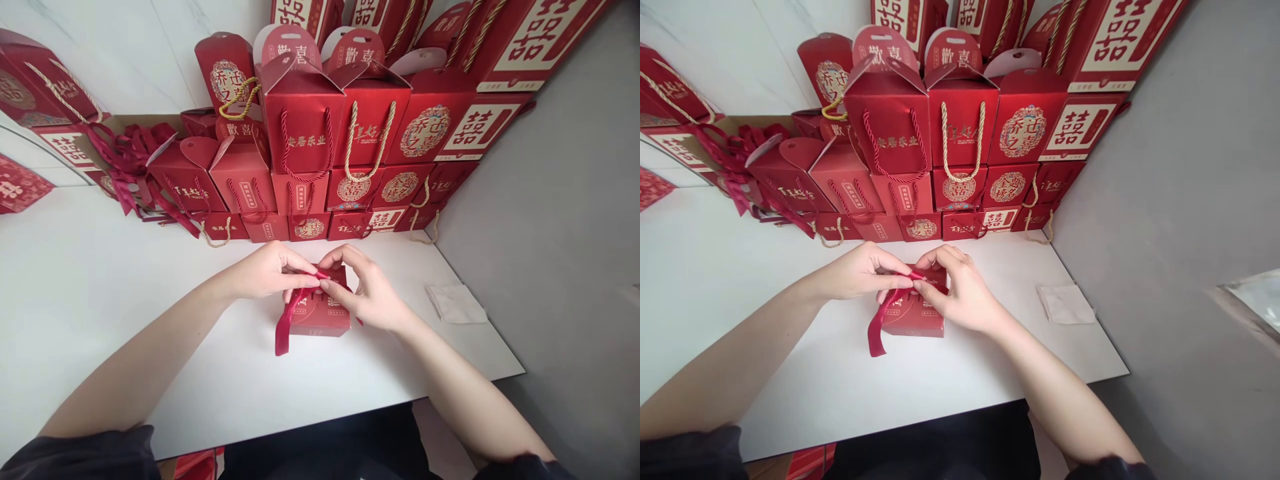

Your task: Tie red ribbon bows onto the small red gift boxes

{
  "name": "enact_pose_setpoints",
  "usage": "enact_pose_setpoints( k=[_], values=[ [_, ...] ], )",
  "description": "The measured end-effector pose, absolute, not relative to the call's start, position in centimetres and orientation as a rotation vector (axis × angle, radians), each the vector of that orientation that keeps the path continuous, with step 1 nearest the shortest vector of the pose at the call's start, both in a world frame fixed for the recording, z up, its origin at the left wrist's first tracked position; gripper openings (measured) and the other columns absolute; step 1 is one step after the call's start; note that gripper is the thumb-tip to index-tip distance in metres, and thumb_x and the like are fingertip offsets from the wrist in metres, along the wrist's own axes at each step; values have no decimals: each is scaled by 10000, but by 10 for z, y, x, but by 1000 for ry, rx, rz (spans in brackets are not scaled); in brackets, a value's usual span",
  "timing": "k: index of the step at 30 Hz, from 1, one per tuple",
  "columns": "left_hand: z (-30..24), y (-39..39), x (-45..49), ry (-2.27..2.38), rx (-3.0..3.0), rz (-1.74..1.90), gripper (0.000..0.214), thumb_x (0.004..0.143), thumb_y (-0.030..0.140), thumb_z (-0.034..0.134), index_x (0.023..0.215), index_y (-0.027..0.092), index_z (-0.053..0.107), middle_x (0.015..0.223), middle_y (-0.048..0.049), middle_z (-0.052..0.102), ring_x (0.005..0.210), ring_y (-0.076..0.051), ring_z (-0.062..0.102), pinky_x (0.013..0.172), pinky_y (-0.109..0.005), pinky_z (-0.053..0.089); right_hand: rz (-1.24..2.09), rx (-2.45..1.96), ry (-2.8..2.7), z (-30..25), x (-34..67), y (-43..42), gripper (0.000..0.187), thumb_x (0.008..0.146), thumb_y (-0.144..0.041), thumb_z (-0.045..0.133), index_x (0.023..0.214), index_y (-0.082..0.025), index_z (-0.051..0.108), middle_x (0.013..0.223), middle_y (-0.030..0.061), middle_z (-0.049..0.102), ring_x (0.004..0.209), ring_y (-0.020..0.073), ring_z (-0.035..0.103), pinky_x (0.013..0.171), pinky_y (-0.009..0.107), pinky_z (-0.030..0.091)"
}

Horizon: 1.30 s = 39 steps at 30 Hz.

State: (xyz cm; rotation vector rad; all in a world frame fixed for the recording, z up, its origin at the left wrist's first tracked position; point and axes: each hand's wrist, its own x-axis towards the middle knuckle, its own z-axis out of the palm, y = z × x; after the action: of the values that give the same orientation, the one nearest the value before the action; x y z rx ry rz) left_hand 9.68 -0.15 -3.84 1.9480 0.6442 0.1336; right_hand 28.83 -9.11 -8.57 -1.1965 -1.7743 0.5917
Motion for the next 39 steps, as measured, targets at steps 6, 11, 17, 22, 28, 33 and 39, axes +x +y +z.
enact_pose_setpoints(
  k=[6,11,17,22,28,33,39],
  values=[
    [-42,-4,98,704,1843,137,248,801,386,718,876,154,671,701,-16,695,492,-86,591,519,-210,479,708,-1203,-1692,-86,292,-91,122,933,-280,595,842,-202,619,877,19,631,837,155,582,807,304,447],
    [-42,-4,96,711,1818,144,315,816,418,703,803,177,500,651,26,665,481,-79,592,524,-201,461,700,-1073,-1671,-86,298,-90,104,954,-263,562,876,-207,602,897,26,626,854,157,586,822,313,452],
    [-41,-2,95,664,1788,118,287,833,396,687,805,166,516,674,12,659,513,-94,612,537,-220,474,804,-1034,-1767,-90,299,-88,131,869,-282,689,952,-209,619,924,34,654,831,167,594,796,330,476],
    [-41,-1,96,636,1758,106,270,848,367,669,790,165,500,832,-39,717,534,-88,617,547,-229,483,658,-907,-1761,-99,297,-83,64,912,-181,616,885,-218,662,859,25,680,787,155,601,773,336,483],
    [-40,-1,97,656,1786,101,221,877,317,629,777,168,500,595,35,632,500,-81,583,571,-222,453,510,-773,-2010,-97,308,-77,103,923,-156,588,912,-220,668,877,24,702,845,166,615,883,396,459],
    [-43,-4,98,678,1769,144,264,835,348,676,774,173,488,644,33,625,514,-82,585,551,-221,460,519,-798,-2098,-92,311,-79,121,905,-165,572,958,-227,662,903,22,690,875,178,617,933,422,439],
    [-42,-13,99,709,1910,228,191,779,263,701,836,180,538,743,21,624,576,-83,572,535,-206,438,622,-918,-1993,-92,307,-83,73,895,-179,583,924,-234,622,875,24,656,832,183,585,872,401,456]
  ],
)
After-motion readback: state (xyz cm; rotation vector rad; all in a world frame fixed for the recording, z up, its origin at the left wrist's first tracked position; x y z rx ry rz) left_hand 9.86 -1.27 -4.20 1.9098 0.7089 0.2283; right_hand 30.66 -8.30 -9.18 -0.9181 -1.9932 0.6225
